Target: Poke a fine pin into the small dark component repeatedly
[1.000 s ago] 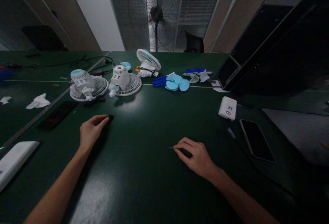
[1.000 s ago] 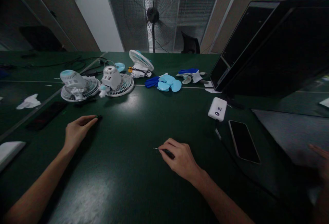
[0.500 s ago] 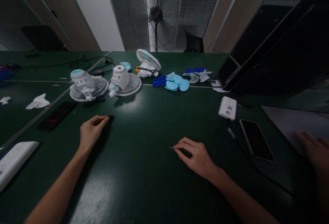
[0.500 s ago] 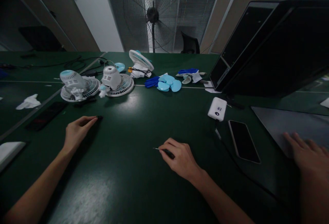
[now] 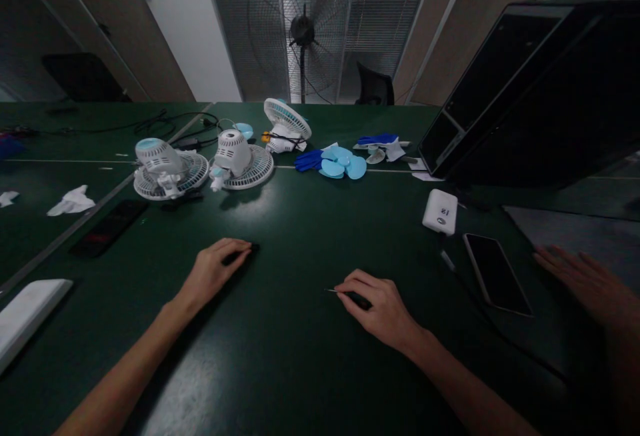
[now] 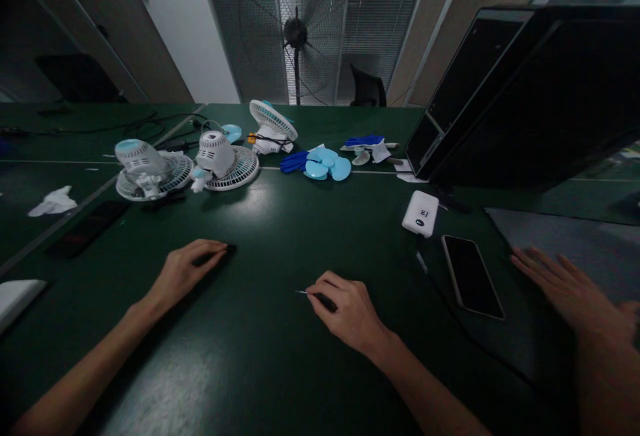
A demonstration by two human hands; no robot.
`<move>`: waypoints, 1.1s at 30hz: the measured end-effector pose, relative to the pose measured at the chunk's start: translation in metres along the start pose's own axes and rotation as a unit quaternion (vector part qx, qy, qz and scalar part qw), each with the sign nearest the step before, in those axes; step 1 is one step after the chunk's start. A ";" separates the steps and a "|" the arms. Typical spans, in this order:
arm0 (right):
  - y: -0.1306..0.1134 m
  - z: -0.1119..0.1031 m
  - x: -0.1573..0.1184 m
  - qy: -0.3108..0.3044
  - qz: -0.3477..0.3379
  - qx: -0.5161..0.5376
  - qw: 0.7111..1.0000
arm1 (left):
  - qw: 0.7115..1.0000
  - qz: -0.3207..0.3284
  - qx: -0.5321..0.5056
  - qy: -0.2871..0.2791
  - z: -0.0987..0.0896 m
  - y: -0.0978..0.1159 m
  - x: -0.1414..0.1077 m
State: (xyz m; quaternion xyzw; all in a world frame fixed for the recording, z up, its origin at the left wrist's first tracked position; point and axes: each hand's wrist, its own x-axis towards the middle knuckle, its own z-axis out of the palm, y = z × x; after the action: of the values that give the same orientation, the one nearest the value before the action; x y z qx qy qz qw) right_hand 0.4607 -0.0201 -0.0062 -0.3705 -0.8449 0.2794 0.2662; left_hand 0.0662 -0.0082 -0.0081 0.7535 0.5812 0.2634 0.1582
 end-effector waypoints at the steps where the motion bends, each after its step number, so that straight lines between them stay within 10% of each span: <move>1: 0.000 0.001 0.000 0.002 -0.002 -0.007 1.000 | 0.998 0.029 -0.045 -0.036 0.013 0.019 0.000; 8: 0.002 0.003 -0.002 0.006 -0.018 -0.027 0.999 | 0.966 0.075 -0.191 -0.155 0.074 0.112 -0.001; 33: -0.005 0.010 0.000 0.026 -0.039 -0.075 0.996 | 0.963 0.075 -0.214 -0.148 0.074 0.107 -0.001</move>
State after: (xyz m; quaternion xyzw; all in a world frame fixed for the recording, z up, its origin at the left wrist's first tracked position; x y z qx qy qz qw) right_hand 0.4516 -0.0259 -0.0097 -0.3630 -0.8701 0.1948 0.2705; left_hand 0.1937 -0.0340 -0.0096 0.7743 0.4228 0.2783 0.3798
